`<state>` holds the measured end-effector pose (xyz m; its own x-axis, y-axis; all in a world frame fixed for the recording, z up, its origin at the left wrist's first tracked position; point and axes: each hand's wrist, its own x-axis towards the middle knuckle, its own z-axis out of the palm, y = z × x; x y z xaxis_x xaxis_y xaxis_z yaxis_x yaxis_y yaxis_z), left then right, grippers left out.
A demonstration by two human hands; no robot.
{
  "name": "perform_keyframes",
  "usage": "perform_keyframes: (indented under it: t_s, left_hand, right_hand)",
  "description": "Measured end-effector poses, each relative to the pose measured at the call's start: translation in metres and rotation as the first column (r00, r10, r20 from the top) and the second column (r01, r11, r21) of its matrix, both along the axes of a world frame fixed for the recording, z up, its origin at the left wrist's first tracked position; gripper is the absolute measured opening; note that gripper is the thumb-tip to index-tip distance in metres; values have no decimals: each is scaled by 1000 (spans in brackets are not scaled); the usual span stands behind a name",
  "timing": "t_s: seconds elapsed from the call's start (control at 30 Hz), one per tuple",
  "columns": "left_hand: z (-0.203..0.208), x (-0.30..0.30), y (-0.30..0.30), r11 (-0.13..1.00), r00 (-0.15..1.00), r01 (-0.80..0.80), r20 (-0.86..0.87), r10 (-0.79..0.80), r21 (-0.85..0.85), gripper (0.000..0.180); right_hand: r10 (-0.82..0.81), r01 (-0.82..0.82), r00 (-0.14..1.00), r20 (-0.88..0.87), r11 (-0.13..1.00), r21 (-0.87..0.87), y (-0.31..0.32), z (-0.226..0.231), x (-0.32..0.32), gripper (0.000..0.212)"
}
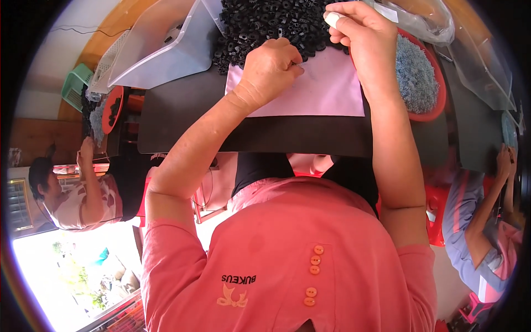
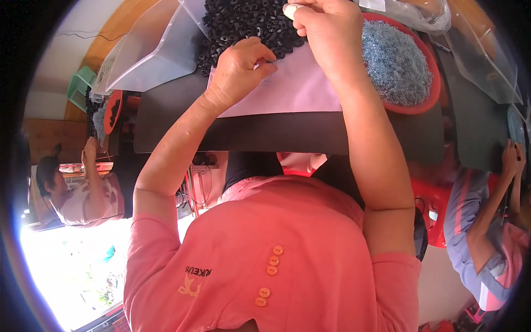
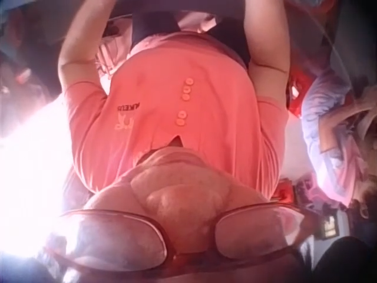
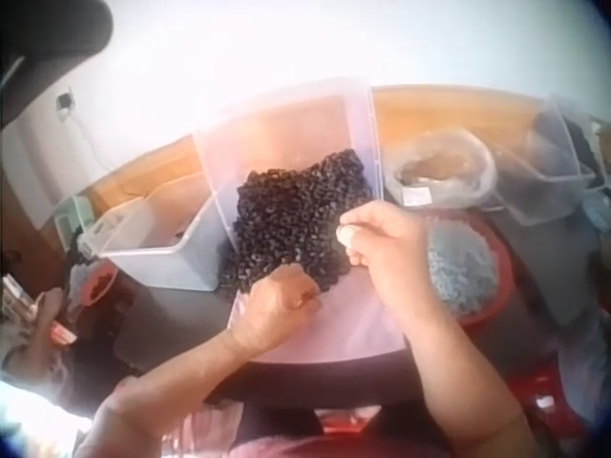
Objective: Sorting and inspecting small black plastic components at a workbench, placing them into different containers.
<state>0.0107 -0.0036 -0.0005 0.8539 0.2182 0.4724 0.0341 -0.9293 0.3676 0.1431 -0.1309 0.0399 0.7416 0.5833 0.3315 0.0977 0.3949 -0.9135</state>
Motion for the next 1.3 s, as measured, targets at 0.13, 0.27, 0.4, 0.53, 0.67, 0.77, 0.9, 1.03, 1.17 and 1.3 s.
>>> perform_keyframes:
  t_s: [0.13, 0.27, 0.4, 0.53, 0.67, 0.77, 0.9, 1.03, 1.17, 1.3]
  left_hand:
    - [-7, 10, 10, 978, 998, 63, 9, -66, 199, 8]
    - [-13, 20, 14, 964, 997, 68, -46, -58, 257, 7]
    - [-26, 26, 10, 943, 1000, 13, -14, -8, 332, 6]
    - [-24, 23, 12, 953, 992, -71, 120, 36, 294, 5]
    - [22, 23, 11, 803, 1000, 17, -2, -22, -595, 16]
    - [46, 22, 10, 563, 998, 36, -4, -70, -826, 19]
    - [51, 22, 12, 151, 983, 130, 107, -150, -980, 11]
    - [43, 24, 13, 1, 953, 211, 205, -225, -977, 16]
    - [22, 29, 16, 860, 1000, -17, -21, 7, -511, 20]
    - [-7, 29, 20, 951, 996, 51, 55, -71, 304, 16]
  right_hand:
    - [8, -9, 999, 45, 1000, 10, -1, 2, -2, 8]
    - [5, -7, 998, 68, 1000, 22, 0, 0, -1, 7]
    - [-60, 61, 993, 104, 998, -6, 1, 0, -1, 6]
    - [-54, 56, 996, 73, 998, -33, 3, -5, 2, 5]
    - [34, -33, 991, 131, 999, -4, 2, -12, 9, 7]
    - [68, -53, 979, 191, 995, -85, 5, -6, 5, 9]
    - [194, -188, 979, 65, 978, -92, 1, 3, -3, 9]
    - [311, -311, 950, -13, 950, -25, -3, 4, -2, 8]
    - [122, -107, 976, 182, 990, -91, 4, -10, 13, 7]
    - [7, -10, 999, -42, 996, -88, 3, -4, 13, 5]
